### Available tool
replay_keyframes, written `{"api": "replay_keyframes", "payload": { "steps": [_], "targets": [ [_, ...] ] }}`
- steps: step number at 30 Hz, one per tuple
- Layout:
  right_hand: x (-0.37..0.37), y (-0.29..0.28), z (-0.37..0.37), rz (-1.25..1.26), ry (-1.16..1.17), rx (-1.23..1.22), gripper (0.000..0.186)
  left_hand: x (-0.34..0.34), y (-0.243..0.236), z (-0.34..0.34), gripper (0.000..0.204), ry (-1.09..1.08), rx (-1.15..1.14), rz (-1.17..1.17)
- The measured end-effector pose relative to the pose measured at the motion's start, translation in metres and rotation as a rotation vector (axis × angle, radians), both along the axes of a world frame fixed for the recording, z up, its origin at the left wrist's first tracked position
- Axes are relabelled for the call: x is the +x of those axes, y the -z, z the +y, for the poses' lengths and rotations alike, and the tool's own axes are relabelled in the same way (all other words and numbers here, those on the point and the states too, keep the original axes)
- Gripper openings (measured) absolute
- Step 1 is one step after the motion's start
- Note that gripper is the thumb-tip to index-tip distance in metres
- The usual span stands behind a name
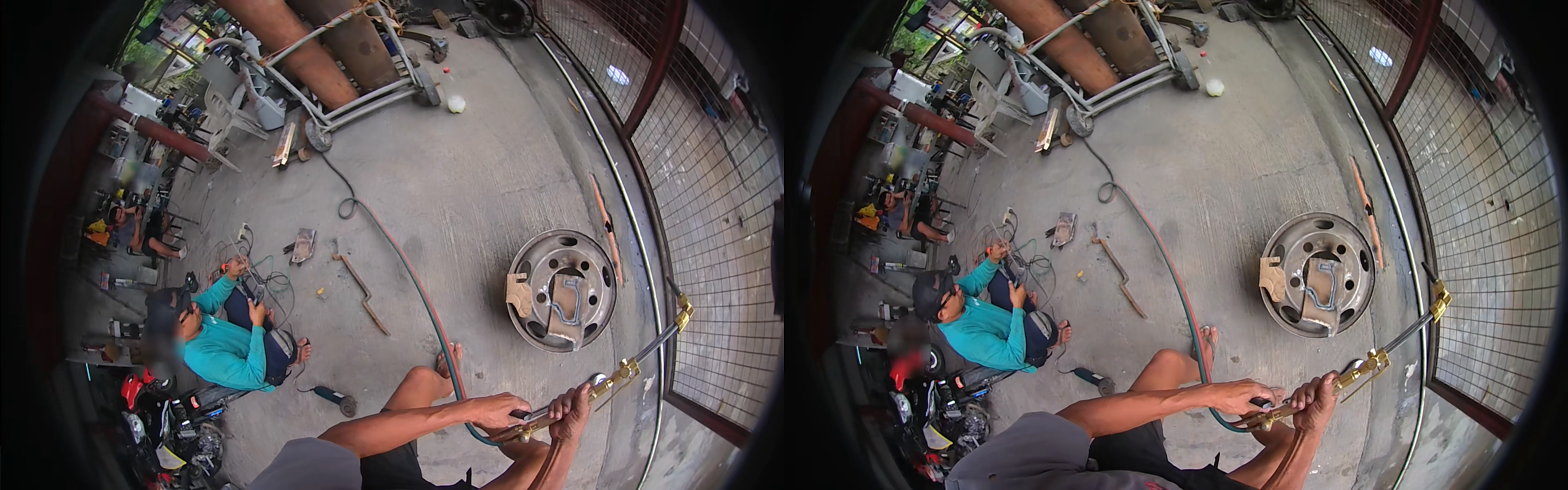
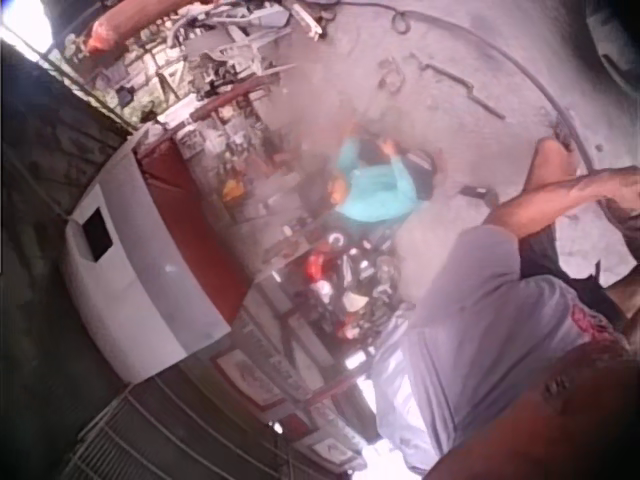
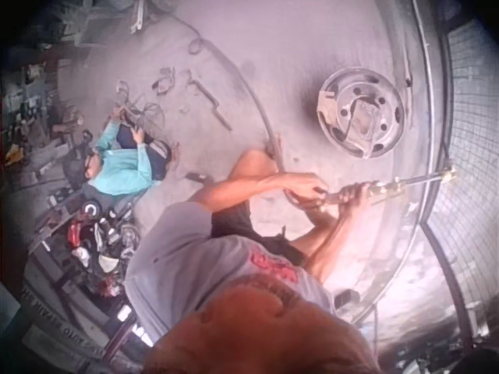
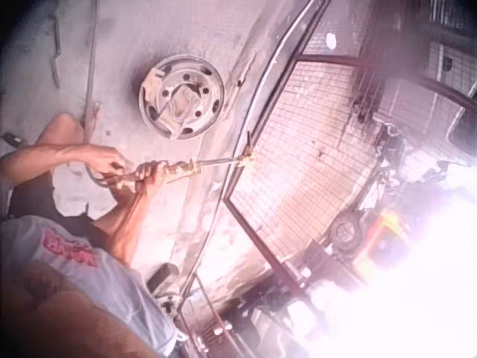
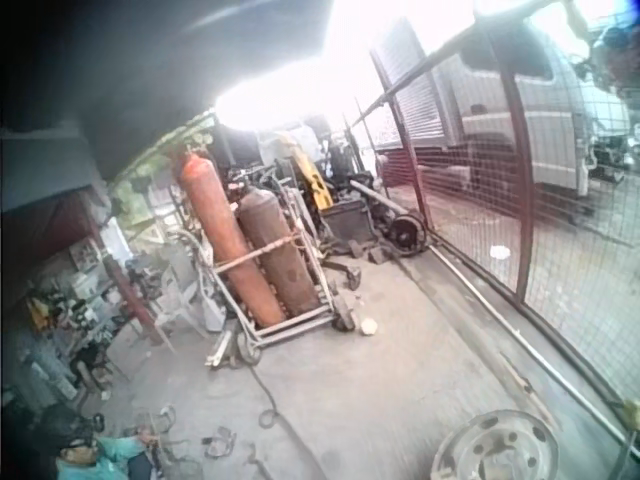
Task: The person uses a handheld welding torch to heat and weld a metal wheel rim placed on the floor. They ignite the torch, direct the flame onto the rim's surface, and adjust the tool as needed while sitting cross-legged.
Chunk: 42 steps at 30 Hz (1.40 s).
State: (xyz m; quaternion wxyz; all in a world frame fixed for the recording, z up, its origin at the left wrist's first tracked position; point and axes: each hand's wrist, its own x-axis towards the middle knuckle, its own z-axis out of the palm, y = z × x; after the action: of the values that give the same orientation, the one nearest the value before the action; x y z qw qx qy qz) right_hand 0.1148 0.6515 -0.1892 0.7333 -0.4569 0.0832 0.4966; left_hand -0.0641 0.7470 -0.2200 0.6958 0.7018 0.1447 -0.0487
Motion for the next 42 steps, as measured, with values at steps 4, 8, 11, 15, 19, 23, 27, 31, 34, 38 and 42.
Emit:
{"api": "replay_keyframes", "payload": {
  "steps": [4,8,11,15,19,23,27,31,34,38,42],
  "targets": [
    [-0.035,-0.108,0.044,-0.078,-0.202,0.038,0.032,-0.060,-0.101,0.017,0.043,-0.268,0.042,0.107],
    [-0.064,-0.199,0.090,-0.133,-0.396,0.095,0.033,-0.130,-0.190,0.055,0.057,-0.617,0.065,0.264],
    [-0.085,-0.260,0.133,-0.224,-0.493,0.128,0.028,-0.191,-0.259,0.081,0.070,-0.908,0.037,0.367],
    [-0.116,-0.324,0.192,-0.340,-0.548,0.152,0.025,-0.269,-0.314,0.093,0.087,-1.213,0.028,0.358],
    [-0.158,-0.381,0.250,-0.523,-0.575,0.154,0.024,-0.335,-0.353,0.109,0.070,-1.249,-0.025,0.366],
    [-0.194,-0.436,0.298,-0.585,-0.621,0.242,0.037,-0.365,-0.367,0.127,0.056,-1.264,-0.076,0.186],
    [-0.218,-0.472,0.340,-0.699,-0.616,0.245,0.034,-0.353,-0.390,0.152,0.043,-1.383,-0.307,-0.112],
    [-0.230,-0.496,0.401,-0.857,-0.652,0.225,0.031,-0.324,-0.406,0.211,0.032,-1.369,-0.058,-0.128],
    [-0.219,-0.503,0.453,-0.950,-0.726,0.350,0.025,-0.290,-0.447,0.285,0.035,-1.269,0.217,-0.169],
    [-0.221,-0.507,0.528,-1.035,-0.810,0.495,0.025,-0.252,-0.504,0.384,0.048,-1.181,0.376,-0.214],
    [-0.221,-0.519,0.601,-1.260,-0.902,0.520,0.027,-0.202,-0.529,0.472,0.061,-1.431,0.614,-0.388]
  ]
}}
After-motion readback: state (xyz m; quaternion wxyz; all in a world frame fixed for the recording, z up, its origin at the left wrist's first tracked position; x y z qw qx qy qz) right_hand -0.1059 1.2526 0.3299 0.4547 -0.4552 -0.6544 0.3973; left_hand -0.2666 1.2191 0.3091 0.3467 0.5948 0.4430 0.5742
